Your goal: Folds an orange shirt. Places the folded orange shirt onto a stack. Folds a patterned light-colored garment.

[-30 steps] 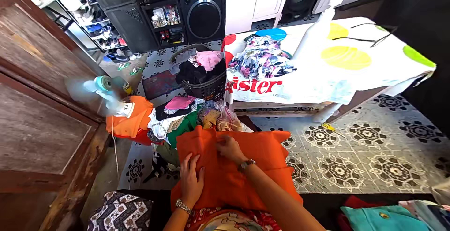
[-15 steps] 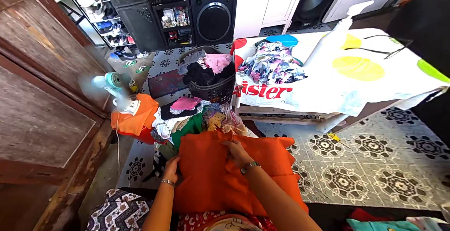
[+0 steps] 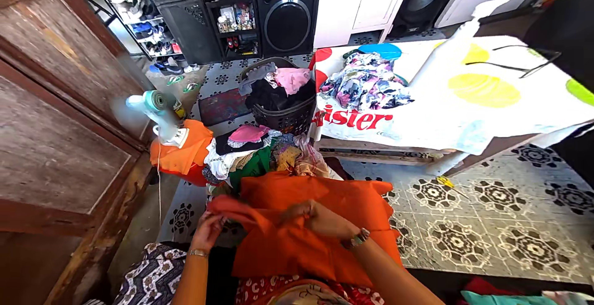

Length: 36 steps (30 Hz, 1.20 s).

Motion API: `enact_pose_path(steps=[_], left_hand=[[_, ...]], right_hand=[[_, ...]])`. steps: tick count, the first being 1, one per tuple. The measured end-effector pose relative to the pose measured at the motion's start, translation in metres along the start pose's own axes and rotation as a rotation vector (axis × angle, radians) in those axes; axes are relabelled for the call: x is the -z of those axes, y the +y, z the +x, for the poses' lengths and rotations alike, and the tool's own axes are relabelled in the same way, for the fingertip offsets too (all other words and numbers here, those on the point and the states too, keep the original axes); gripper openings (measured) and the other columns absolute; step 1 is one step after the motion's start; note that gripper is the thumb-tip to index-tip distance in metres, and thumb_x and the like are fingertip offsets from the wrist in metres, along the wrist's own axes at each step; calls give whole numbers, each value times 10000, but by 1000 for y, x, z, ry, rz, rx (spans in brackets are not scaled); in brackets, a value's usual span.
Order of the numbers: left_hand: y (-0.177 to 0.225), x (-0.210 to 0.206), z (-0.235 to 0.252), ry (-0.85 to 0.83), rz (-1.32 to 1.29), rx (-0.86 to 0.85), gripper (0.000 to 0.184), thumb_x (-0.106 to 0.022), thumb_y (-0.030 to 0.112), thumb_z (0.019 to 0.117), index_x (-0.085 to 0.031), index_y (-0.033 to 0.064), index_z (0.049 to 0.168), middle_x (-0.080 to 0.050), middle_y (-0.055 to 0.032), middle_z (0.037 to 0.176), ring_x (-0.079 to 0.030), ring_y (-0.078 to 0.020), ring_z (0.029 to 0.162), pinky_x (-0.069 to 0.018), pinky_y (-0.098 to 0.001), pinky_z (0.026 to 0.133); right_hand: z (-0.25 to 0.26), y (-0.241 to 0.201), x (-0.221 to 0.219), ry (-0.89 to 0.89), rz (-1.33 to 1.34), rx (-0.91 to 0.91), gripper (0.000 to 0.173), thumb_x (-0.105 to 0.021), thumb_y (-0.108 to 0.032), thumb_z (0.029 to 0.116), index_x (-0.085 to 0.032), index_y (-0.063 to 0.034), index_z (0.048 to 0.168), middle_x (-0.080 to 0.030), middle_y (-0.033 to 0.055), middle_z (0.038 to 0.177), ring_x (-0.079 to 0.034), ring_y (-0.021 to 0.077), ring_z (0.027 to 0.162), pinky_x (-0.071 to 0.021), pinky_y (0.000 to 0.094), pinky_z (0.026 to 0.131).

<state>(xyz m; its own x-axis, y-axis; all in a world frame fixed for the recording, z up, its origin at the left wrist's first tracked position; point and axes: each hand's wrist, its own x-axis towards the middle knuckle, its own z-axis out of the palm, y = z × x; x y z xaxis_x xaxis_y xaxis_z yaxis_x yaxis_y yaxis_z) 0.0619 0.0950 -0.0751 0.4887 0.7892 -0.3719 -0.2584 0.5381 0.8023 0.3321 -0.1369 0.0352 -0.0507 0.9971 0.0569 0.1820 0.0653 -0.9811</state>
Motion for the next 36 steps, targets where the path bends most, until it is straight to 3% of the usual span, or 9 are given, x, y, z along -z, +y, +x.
enact_pose_path(steps=[4, 6, 10, 15, 19, 22, 26, 32, 36], left_hand=[[4, 18, -19, -84, 510, 69, 232, -411, -85, 938, -559, 21, 1080, -720, -36, 877, -696, -121, 803, -584, -302, 739], [4, 17, -17, -67, 634, 101, 306, -426, -152, 872, -540, -47, 1136, -692, -92, 934, -673, -154, 839, -561, -327, 765], [11, -12, -8, -25, 714, 77, 240, -489, -72, 975, -572, -63, 1200, -686, -137, 1037, -665, -171, 902, -549, -327, 790], [13, -67, 8, -148, 855, -42, 367, -495, 201, 1074, -565, -15, 1363, -605, -189, 1354, -580, -265, 1240, -490, -451, 1002], [-2, -96, 30, -127, 870, -57, 468, -455, 259, 1098, -464, -46, 1452, -479, -250, 1491, -470, -316, 1382, -396, -483, 1125], [-19, -92, 53, -23, 880, 107, 480, -423, 335, 1110, -528, -43, 1387, -586, -260, 1329, -590, -314, 1193, -483, -481, 1008], [-37, -80, 71, 57, 816, 330, 602, -351, 484, 1101, -591, -36, 1286, -659, -212, 1121, -646, -285, 983, -534, -485, 869], [-5, -108, 83, 61, 346, 287, 741, -104, 649, 1047, -594, 98, 979, -633, -24, 714, -620, -146, 633, -544, -356, 603], [17, -126, 98, -57, 491, 233, 525, -314, 480, 1095, -636, 72, 1024, -688, -48, 824, -679, -149, 764, -577, -358, 709]], right_hand=[[-25, 15, -5, -303, -359, -106, 314, -569, 125, 886, -804, -50, 998, -763, 113, 1131, -681, 306, 1152, -466, 570, 1050], [-31, 10, -4, -329, -385, -228, 339, -553, 138, 889, -791, -46, 1046, -748, 131, 1159, -671, 318, 1154, -457, 578, 1045], [-45, 4, 14, 42, -397, -273, 245, -561, 37, 970, -748, 7, 1125, -733, 171, 1173, -685, 285, 1144, -505, 476, 1044], [-67, 25, 64, 549, -732, -587, 391, -507, -223, 1062, -612, -49, 1396, -538, 231, 1481, -449, 443, 1414, -326, 658, 1139], [-103, 67, 102, 784, -408, -734, 514, -359, -338, 1121, -478, -18, 1505, -483, 256, 1523, -430, 416, 1442, -305, 598, 1186], [-127, 82, 105, 1024, 47, -867, 619, -297, -463, 1117, -544, 32, 1397, -586, 281, 1351, -579, 358, 1251, -430, 554, 1062], [-158, 114, 99, 1036, 257, -1054, 704, -277, -532, 1102, -568, 60, 1347, -621, 285, 1286, -621, 378, 1157, -479, 571, 976], [-147, 113, 123, 1211, 638, -717, 812, -62, -634, 1054, -577, -31, 1225, -664, 94, 989, -643, 173, 877, -537, 413, 792], [-127, 96, 157, 1239, 604, -608, 403, -361, -412, 1100, -595, -85, 1088, -654, 11, 825, -648, 103, 739, -561, 322, 689]])
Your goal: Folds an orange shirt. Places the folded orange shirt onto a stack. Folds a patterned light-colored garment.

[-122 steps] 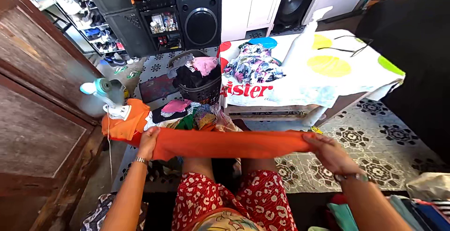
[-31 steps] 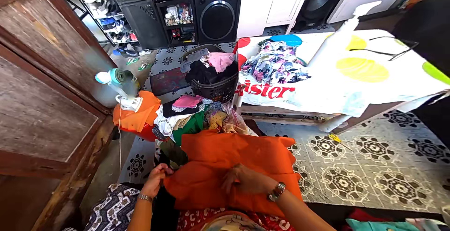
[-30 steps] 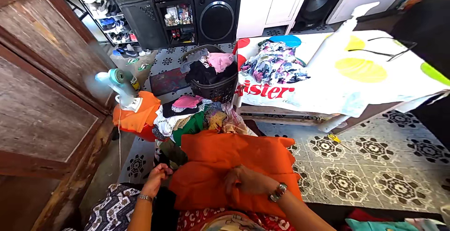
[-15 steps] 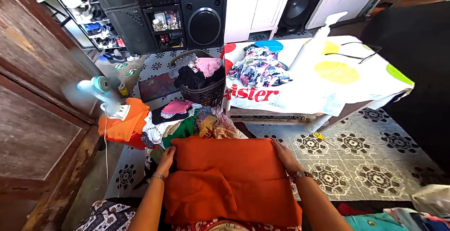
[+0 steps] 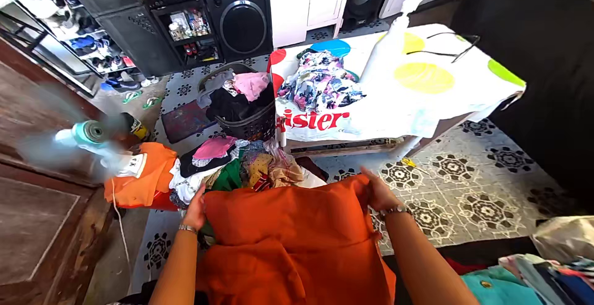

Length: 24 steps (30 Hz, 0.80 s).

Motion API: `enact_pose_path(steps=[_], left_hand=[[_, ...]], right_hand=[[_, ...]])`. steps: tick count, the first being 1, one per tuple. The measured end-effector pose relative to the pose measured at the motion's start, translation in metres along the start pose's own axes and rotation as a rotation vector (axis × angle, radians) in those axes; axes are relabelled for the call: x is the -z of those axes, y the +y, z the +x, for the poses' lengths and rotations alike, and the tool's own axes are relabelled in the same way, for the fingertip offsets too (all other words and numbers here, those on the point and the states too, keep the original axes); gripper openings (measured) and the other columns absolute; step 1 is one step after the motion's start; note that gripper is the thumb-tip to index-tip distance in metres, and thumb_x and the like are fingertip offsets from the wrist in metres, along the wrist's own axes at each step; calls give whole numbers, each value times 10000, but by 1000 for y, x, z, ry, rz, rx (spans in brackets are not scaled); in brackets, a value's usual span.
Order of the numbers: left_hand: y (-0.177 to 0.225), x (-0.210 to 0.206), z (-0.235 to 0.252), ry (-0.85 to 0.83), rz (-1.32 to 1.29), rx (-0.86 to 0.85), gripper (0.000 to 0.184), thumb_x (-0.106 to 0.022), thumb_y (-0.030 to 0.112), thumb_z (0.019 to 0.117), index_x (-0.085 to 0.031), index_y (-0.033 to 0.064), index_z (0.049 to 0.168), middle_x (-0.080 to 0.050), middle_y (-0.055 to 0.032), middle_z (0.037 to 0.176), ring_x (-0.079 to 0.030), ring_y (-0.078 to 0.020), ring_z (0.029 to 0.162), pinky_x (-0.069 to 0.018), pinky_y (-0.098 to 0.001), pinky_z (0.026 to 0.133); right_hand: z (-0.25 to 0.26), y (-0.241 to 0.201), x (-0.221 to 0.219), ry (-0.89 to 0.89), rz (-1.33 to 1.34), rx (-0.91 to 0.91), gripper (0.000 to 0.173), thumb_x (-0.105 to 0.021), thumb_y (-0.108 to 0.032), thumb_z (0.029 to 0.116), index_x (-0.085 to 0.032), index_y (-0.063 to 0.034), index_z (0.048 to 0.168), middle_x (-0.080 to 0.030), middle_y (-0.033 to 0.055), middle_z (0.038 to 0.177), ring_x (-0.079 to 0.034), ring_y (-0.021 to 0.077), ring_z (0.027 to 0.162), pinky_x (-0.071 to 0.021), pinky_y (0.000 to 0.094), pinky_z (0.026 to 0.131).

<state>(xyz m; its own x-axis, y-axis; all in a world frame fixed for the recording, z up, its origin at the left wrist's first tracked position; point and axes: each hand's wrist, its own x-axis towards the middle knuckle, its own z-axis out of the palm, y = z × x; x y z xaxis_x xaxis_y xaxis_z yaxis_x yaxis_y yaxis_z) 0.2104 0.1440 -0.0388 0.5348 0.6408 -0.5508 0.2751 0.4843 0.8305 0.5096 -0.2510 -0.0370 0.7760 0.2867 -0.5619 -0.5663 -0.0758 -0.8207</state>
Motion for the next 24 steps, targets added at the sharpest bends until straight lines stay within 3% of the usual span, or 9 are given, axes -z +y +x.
enact_pose_path(steps=[2, 4, 11, 13, 15, 17, 18, 21, 24], left_hand=[[6, 1, 7, -17, 199, -10, 321, -526, 283, 1063, -623, 12, 1206, -700, -109, 1023, -678, -176, 925, -567, -383, 834], [11, 0, 9, 20, 357, -34, 310, -636, 161, 1006, -618, -47, 1236, -687, -176, 1108, -668, -214, 981, -554, -410, 890], [21, 21, -35, 34, -8, -466, 227, -492, 32, 1046, -583, -28, 1246, -715, -63, 1062, -698, -113, 956, -593, -324, 879], [11, 42, -59, -65, -59, -559, 224, -473, -14, 994, -618, 32, 1157, -730, -9, 1034, -701, -106, 967, -593, -336, 902], [-9, 69, -79, -169, 5, -601, 205, -610, 47, 890, -744, 173, 981, -760, 61, 1011, -699, -66, 966, -578, -307, 906], [-29, 93, -93, -250, 218, -577, 121, -718, 150, 857, -799, 240, 862, -761, 95, 1034, -683, -20, 981, -566, -249, 896], [-37, 100, -99, -273, 336, -544, 104, -704, 117, 846, -782, 185, 833, -753, 73, 1036, -676, -23, 990, -561, -245, 897], [-51, 104, -110, -348, 550, -364, 183, -683, 44, 817, -740, 15, 988, -727, -1, 1067, -659, -40, 1013, -550, -268, 924], [-52, 97, -111, -371, 534, -251, 266, -671, 169, 828, -734, 32, 1047, -716, -5, 1119, -650, -61, 1057, -534, -291, 963]], right_hand=[[4, -15, -5, 55, -107, 25, 245, -576, -216, 1035, -624, -7, 1155, -669, 81, 913, -650, 142, 792, -554, 351, 741], [4, -24, -7, 101, -161, 61, 265, -626, -140, 1002, -618, 15, 1216, -671, 118, 973, -648, 158, 821, -552, 363, 766], [-24, -32, 30, -30, 84, 394, 171, -460, -32, 1046, -619, -89, 1077, -704, -23, 876, -686, 73, 790, -595, 284, 739], [-38, -21, 52, -141, 110, 469, 256, -416, 19, 984, -618, -132, 1021, -722, -54, 894, -697, 57, 829, -605, 279, 776], [-43, 1, 81, -257, 57, 547, 264, -513, -60, 892, -720, -218, 855, -762, -75, 970, -699, 52, 922, -584, 267, 841], [-47, 23, 105, -336, -135, 586, 259, -566, -159, 915, -740, -243, 743, -753, -54, 1113, -668, 83, 1089, -543, 285, 961], [-49, 34, 113, -328, -257, 568, 261, -539, -98, 886, -711, -192, 713, -741, -15, 1151, -654, 107, 1136, -534, 305, 988], [-55, 55, 123, -322, -509, 427, 238, -534, 48, 819, -747, -33, 888, -661, 105, 1315, -590, 181, 1260, -502, 367, 1036], [-59, 61, 115, -317, -454, 349, 328, -480, -87, 811, -748, -68, 999, -665, 56, 1324, -574, 130, 1272, -481, 336, 1033]])
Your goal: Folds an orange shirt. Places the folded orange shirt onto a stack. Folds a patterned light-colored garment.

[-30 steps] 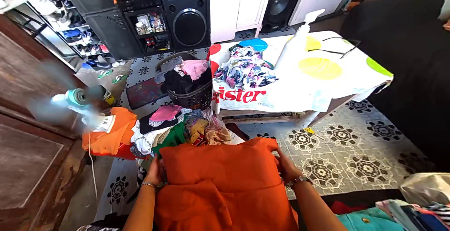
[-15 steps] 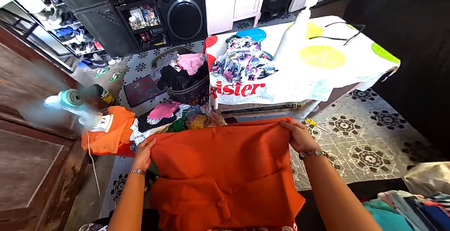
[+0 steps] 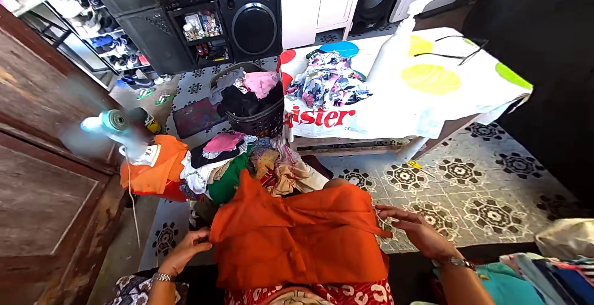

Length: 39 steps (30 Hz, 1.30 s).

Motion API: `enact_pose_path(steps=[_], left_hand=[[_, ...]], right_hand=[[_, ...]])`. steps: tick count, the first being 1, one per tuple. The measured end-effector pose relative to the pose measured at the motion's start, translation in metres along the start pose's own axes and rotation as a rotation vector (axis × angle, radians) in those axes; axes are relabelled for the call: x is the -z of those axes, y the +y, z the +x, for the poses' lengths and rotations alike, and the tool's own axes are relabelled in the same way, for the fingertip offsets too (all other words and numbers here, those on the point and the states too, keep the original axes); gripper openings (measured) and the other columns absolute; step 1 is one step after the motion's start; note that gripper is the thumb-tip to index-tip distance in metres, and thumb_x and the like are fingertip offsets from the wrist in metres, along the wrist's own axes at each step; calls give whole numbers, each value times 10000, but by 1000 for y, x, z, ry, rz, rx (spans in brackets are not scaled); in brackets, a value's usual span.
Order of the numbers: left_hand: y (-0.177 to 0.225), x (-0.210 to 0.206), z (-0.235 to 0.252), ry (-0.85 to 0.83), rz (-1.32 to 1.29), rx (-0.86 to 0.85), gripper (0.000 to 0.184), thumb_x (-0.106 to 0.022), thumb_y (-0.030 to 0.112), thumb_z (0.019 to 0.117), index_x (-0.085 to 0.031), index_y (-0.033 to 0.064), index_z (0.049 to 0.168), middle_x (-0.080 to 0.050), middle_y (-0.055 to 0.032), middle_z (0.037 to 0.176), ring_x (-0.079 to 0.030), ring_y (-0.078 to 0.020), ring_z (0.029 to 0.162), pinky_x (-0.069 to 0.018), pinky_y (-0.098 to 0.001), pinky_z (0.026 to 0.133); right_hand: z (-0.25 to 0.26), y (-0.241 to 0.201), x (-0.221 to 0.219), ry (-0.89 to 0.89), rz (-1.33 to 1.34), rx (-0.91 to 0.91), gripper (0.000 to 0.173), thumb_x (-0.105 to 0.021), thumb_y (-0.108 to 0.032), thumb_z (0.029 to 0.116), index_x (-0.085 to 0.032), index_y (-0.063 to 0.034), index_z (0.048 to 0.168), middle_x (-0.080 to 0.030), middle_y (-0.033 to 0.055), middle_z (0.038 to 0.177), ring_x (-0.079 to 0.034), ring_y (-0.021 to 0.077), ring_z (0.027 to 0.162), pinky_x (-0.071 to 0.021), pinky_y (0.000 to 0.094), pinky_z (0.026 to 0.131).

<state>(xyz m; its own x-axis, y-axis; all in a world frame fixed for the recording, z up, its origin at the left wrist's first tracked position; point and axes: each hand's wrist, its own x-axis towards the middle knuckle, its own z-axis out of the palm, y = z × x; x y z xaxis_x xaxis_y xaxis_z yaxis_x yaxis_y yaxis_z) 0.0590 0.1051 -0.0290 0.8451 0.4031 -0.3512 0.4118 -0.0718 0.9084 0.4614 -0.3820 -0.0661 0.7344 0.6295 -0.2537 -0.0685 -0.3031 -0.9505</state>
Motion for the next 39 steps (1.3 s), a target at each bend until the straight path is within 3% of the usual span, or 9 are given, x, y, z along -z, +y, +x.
enact_pose_path(steps=[3, 6, 10, 16, 19, 25, 28, 33, 39], left_hand=[[11, -10, 12, 133, 0, 50, 370, -534, 330, 989, -698, 2, 1042, -703, -31, 1031, -638, -73, 998, -512, -324, 950], [26, -21, 27, 255, 9, 71, 446, -462, 352, 1068, -683, -35, 1069, -692, -86, 989, -647, -113, 942, -533, -351, 901], [46, -36, 47, 314, -24, 1, 228, -593, 190, 1026, -704, -5, 983, -702, -46, 887, -662, -77, 821, -561, -303, 807], [57, -40, 34, 271, -323, -316, 127, -625, 38, 916, -739, 94, 917, -746, 22, 884, -703, -68, 843, -597, -286, 803], [47, -20, 0, -10, -234, -358, 85, -776, 238, 859, -800, 317, 837, -754, 165, 865, -682, 52, 819, -575, -183, 761], [26, -6, -25, -265, 6, 31, 396, -747, 168, 825, -677, 27, 1188, -738, 28, 1072, -691, -58, 989, -567, -285, 927], [31, -20, -23, -157, 0, 46, 565, -750, 325, 852, -608, -11, 1283, -716, -16, 1145, -682, -73, 1033, -562, -289, 948], [41, -50, 1, 254, 41, 279, 411, -495, 337, 1084, -641, -33, 1190, -669, -169, 999, -661, -209, 838, -574, -400, 738], [21, -54, 14, 392, -65, 118, 198, -604, 133, 1019, -694, -16, 924, -667, -65, 813, -626, -117, 734, -544, -327, 718]], right_hand=[[1, -9, -14, 29, 40, 22, 305, -519, -164, 888, -690, -51, 1114, -698, 6, 1176, -623, 50, 1107, -500, 275, 967], [-2, -30, -28, -40, -109, 57, 413, -680, -210, 792, -667, -45, 1170, -659, 51, 1231, -598, 113, 1158, -504, 347, 968], [-5, -47, -41, -29, -399, 136, 443, -748, -9, 758, -645, 75, 1180, -587, 294, 1290, -565, 410, 1209, -467, 569, 983], [-13, -44, -51, 128, -542, 256, 252, -621, 78, 834, -667, 98, 1081, -642, 301, 1114, -690, 367, 816, -581, 521, 765], [-21, -45, -45, 162, -552, 338, 165, -606, 46, 856, -690, 101, 986, -668, 289, 1031, -686, 374, 844, -570, 519, 767], [-15, -80, -77, 186, -567, 501, 233, -619, 11, 822, -714, 47, 1031, -680, 259, 1118, -651, 434, 1085, -508, 622, 939], [-5, -109, -128, -25, -589, 455, 230, -652, -63, 906, -725, 19, 1108, -687, 235, 1190, -627, 428, 1178, -456, 644, 1024], [27, -132, -223, -464, -541, 225, 403, -568, -248, 1038, -586, -70, 1398, -698, 195, 1232, -677, 359, 1143, -497, 597, 1009], [39, -157, -271, -404, -343, 186, 357, -579, -137, 1025, -614, 9, 1349, -640, 229, 1321, -632, 323, 1222, -480, 464, 1072]])
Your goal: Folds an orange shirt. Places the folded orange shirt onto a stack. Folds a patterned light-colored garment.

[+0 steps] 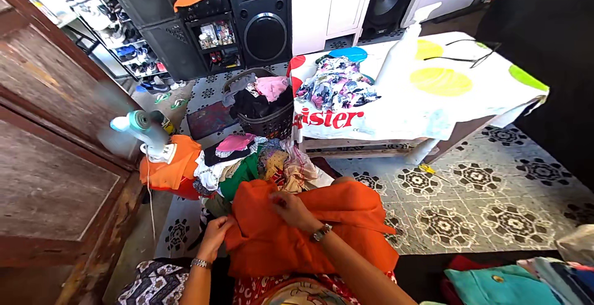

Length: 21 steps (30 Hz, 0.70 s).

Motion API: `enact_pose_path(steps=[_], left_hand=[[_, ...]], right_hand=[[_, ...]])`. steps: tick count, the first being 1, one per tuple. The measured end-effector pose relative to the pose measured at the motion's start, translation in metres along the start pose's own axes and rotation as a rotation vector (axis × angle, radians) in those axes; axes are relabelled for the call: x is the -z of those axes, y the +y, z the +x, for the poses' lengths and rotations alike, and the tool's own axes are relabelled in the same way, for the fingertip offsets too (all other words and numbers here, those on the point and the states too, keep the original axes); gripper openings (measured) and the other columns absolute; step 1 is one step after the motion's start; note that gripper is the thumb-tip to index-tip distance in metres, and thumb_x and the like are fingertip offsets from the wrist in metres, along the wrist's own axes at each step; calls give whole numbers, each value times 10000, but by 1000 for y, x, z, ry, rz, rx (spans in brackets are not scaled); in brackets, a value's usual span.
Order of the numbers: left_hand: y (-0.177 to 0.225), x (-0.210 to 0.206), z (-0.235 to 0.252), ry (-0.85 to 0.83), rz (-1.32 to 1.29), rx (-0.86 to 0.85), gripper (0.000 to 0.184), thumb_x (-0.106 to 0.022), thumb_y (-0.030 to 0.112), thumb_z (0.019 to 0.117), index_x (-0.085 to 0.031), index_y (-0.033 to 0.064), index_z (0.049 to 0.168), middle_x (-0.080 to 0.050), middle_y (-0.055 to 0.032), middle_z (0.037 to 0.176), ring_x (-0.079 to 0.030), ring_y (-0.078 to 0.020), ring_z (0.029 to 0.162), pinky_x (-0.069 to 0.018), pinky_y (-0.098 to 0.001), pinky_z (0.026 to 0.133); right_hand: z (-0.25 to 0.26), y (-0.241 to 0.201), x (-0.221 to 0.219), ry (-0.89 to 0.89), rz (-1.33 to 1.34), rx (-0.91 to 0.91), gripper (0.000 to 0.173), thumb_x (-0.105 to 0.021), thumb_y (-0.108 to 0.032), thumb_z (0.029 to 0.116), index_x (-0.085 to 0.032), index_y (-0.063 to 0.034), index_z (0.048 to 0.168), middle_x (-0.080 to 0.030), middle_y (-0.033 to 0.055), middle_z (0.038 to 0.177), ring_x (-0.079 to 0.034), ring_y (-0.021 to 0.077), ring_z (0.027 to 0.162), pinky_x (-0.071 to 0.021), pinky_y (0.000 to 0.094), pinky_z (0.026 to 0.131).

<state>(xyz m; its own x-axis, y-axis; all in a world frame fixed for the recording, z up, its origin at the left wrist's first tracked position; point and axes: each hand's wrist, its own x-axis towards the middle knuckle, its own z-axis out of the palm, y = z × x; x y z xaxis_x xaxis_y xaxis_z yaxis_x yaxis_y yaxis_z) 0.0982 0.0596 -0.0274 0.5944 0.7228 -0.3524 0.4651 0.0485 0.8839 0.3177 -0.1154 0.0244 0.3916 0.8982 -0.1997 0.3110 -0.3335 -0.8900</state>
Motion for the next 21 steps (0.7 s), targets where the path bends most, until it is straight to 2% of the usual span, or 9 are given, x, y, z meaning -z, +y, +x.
enact_pose_path(steps=[3, 5, 6, 8, 11, 14, 17, 18, 21], left_hand=[[0, 13, -20, 84, -459, -162, 187, -484, 68, 992, -669, 40, 974, -714, -2, 847, -681, -76, 770, -584, -269, 726], [-7, 28, -39, 46, -708, -172, 223, -477, 88, 925, -692, 103, 984, -757, -6, 893, -722, -92, 826, -606, -291, 771], [-11, 34, -48, 17, -749, -136, 223, -492, 95, 900, -703, 124, 964, -765, -8, 881, -730, -94, 812, -612, -294, 757], [-22, 39, -61, -48, -645, 3, 220, -455, 99, 919, -658, 108, 1006, -753, -5, 819, -723, -95, 722, -615, -285, 678], [-34, 35, -63, -107, -385, 199, 224, -419, 161, 1060, -557, 22, 1169, -725, -63, 831, -719, -155, 691, -620, -325, 640], [-34, 17, -51, 31, -245, 245, 315, -497, 240, 1083, -548, -9, 1270, -698, -122, 931, -703, -177, 752, -603, -351, 659], [-26, 2, -35, 158, -242, 108, 306, -599, 112, 1025, -579, -63, 1275, -672, -190, 1131, -672, -205, 979, -571, -387, 865], [-21, -1, -31, 186, -274, 33, 277, -606, 62, 1007, -587, -78, 1245, -677, -183, 1115, -676, -190, 973, -573, -369, 871], [5, -1, -29, 236, -461, -155, 190, -540, -4, 1006, -587, -58, 1182, -725, -92, 977, -720, -119, 864, -616, -302, 797]], right_hand=[[-26, -2, 3, 119, 116, 149, 264, -579, -90, 999, -689, 36, 1203, -675, 198, 1194, -666, 231, 1060, -533, 362, 951], [-53, 2, 4, 53, 157, 174, 255, -585, -90, 999, -678, 29, 1204, -681, 164, 1150, -673, 176, 980, -552, 325, 902], [-66, 6, 4, -9, 162, 161, 263, -592, -87, 997, -667, 25, 1222, -685, 161, 1165, -685, 172, 987, -563, 325, 912], [-82, 21, 0, -121, 136, 129, 321, -620, -84, 988, -637, 13, 1294, -649, 196, 1254, -690, 220, 1018, -572, 363, 923], [-86, 38, -8, -161, 95, 69, 459, -660, -143, 980, -570, -48, 1420, -566, 240, 1364, -660, 296, 1101, -569, 417, 937], [-79, 33, -12, -67, 201, -23, 539, -671, -201, 970, -522, -103, 1479, -505, 240, 1428, -598, 305, 1199, -540, 434, 973], [-69, 25, -15, 15, 236, -26, 568, -662, -215, 971, -498, -82, 1499, -473, 231, 1449, -585, 289, 1209, -540, 406, 970], [-69, 23, -16, 39, 229, -6, 578, -661, -204, 973, -487, -60, 1505, -480, 230, 1455, -596, 283, 1201, -543, 397, 967], [-81, 17, -18, 84, 212, 78, 628, -669, -166, 954, -443, -10, 1519, -505, 232, 1414, -635, 269, 1141, -575, 369, 923]])
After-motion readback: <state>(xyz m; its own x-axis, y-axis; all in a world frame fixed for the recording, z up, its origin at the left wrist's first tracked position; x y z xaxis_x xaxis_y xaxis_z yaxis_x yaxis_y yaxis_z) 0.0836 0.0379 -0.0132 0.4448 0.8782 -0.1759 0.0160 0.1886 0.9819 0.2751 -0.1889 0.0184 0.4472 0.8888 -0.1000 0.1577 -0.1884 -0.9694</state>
